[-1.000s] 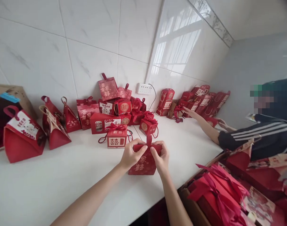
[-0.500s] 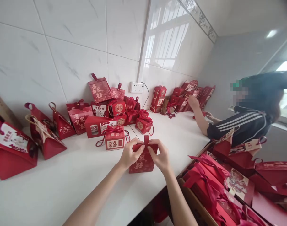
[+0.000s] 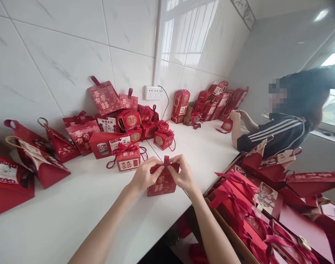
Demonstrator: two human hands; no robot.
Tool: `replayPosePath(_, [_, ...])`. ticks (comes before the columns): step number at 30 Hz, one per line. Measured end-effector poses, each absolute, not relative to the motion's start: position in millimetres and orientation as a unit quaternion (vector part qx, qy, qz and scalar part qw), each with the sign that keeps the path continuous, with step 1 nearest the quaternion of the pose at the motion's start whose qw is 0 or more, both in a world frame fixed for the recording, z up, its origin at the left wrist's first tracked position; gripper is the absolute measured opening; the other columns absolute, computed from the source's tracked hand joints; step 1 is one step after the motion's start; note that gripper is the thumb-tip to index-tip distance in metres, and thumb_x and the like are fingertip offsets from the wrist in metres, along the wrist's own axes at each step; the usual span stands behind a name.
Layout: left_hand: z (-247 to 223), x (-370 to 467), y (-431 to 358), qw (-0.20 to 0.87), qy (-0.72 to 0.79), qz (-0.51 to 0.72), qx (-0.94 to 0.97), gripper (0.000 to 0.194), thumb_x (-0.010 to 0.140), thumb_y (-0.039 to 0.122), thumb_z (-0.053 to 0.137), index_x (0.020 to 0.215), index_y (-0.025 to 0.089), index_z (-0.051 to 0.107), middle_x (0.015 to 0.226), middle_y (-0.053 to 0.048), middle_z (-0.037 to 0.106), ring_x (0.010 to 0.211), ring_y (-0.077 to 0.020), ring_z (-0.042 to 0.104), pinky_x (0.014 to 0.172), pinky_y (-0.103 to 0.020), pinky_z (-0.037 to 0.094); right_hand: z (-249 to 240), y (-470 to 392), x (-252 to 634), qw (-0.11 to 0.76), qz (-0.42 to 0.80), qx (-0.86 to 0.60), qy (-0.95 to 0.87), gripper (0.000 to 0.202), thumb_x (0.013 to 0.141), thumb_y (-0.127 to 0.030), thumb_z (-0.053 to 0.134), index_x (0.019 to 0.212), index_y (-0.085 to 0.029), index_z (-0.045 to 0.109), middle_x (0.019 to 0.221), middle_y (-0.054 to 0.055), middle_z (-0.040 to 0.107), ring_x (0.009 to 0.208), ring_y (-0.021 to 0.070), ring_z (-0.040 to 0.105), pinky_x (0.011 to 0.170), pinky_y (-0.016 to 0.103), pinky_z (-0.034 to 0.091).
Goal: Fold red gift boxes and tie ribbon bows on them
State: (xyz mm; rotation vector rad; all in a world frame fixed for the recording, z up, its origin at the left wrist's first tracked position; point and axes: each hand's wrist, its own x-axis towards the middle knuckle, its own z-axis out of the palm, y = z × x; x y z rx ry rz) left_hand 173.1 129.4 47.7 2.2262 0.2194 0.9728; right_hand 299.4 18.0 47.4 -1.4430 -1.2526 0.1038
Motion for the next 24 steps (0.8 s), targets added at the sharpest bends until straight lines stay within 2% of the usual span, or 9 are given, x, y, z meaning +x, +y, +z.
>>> replayPosePath(5, [51, 175, 125, 0.415, 0.113, 0.367, 0.825, 0.013, 0.083, 0.027, 0.052, 0.078, 0.018, 0.061, 0.078, -0.003, 0.064, 0.077, -0.0162, 0.061, 0.072, -0.027, 0.048, 46, 19, 301, 0.600, 0.103, -0.592, -0.529, 0.020, 0.078, -0.017, 0.052, 0.093, -0.024, 0.041, 0.085, 0.000, 0.062, 0.081, 0.0171, 0.062, 0.074, 0.033, 0.051])
replayPosePath(8, [49, 173, 122, 0.508, 0.126, 0.329, 0.786, 0.016, 0.081, 0.030, 0.055, 0.085, 0.017, 0.063, 0.089, -0.005, 0.066, 0.088, -0.0190, 0.063, 0.080, -0.030, 0.049, 40, 16, 298, 0.614, 0.094, -0.590, -0.516, 0.036, 0.078, -0.019, 0.056, 0.111, -0.025, 0.042, 0.110, 0.006, 0.058, 0.090, 0.0176, 0.061, 0.082, 0.037, 0.050])
replayPosePath(10, [40, 168, 123, 0.562, 0.125, 0.299, 0.761, 0.026, 0.080, 0.033, 0.057, 0.099, 0.017, 0.062, 0.103, -0.008, 0.065, 0.099, -0.0222, 0.061, 0.088, -0.034, 0.048, 34, 15, 296, 0.639, 0.104, -0.588, -0.485, 0.049, 0.077, -0.022, 0.060, 0.121, -0.025, 0.038, 0.123, 0.009, 0.052, 0.093, 0.0180, 0.061, 0.083, 0.037, 0.051])
replayPosePath(11, [34, 165, 125, 0.587, 0.127, 0.283, 0.748, 0.034, 0.079, 0.035, 0.058, 0.108, 0.017, 0.059, 0.110, -0.009, 0.064, 0.104, -0.0238, 0.060, 0.091, -0.035, 0.047, 31, 15, 297, 0.650, 0.119, -0.590, -0.465, 0.052, 0.077, -0.025, 0.062, 0.122, -0.025, 0.037, 0.122, 0.009, 0.053, 0.091, 0.0181, 0.062, 0.080, 0.036, 0.052])
replayPosePath(13, [19, 156, 127, 0.624, 0.134, 0.245, 0.730, 0.049, 0.077, 0.038, 0.062, 0.121, 0.018, 0.051, 0.119, -0.011, 0.061, 0.109, -0.0259, 0.058, 0.095, -0.039, 0.045, 27, 14, 298, 0.654, 0.166, -0.600, -0.430, 0.042, 0.078, -0.032, 0.062, 0.115, -0.022, 0.045, 0.105, 0.007, 0.061, 0.083, 0.0182, 0.063, 0.072, 0.033, 0.052])
replayPosePath(15, [6, 146, 129, 0.635, 0.142, 0.217, 0.728, 0.060, 0.074, 0.039, 0.067, 0.125, 0.019, 0.046, 0.124, -0.012, 0.059, 0.114, -0.0274, 0.056, 0.099, -0.041, 0.043, 26, 13, 300, 0.651, 0.217, -0.605, -0.404, 0.027, 0.079, -0.039, 0.061, 0.095, -0.019, 0.054, 0.084, 0.003, 0.064, 0.072, 0.0177, 0.062, 0.064, 0.030, 0.050])
replayPosePath(16, [2, 140, 128, 0.635, 0.147, 0.212, 0.728, 0.064, 0.072, 0.039, 0.070, 0.127, 0.020, 0.044, 0.126, -0.012, 0.058, 0.117, -0.0282, 0.054, 0.101, -0.042, 0.042, 28, 12, 300, 0.654, 0.235, -0.604, -0.391, 0.026, 0.078, -0.042, 0.062, 0.086, -0.018, 0.056, 0.078, 0.002, 0.064, 0.070, 0.0176, 0.061, 0.063, 0.030, 0.049])
replayPosePath(18, [-1, 130, 125, 0.633, 0.163, 0.215, 0.725, 0.069, 0.069, 0.038, 0.073, 0.129, 0.022, 0.042, 0.130, -0.013, 0.055, 0.121, -0.0293, 0.051, 0.103, -0.043, 0.041, 34, 7, 299, 0.673, 0.251, -0.595, -0.360, 0.030, 0.076, -0.046, 0.065, 0.078, -0.018, 0.057, 0.076, 0.003, 0.065, 0.070, 0.0181, 0.062, 0.062, 0.029, 0.049])
replayPosePath(24, [20, 108, 96, 0.657, 0.206, 0.206, 0.695, 0.060, 0.071, 0.046, 0.071, 0.120, 0.021, 0.049, 0.125, -0.013, 0.058, 0.113, -0.0297, 0.056, 0.093, -0.042, 0.049, 69, -15, 287, 0.715, 0.275, -0.562, -0.313, 0.031, 0.074, -0.045, 0.068, 0.086, -0.017, 0.064, 0.083, 0.003, 0.069, 0.073, 0.0189, 0.065, 0.064, 0.028, 0.050])
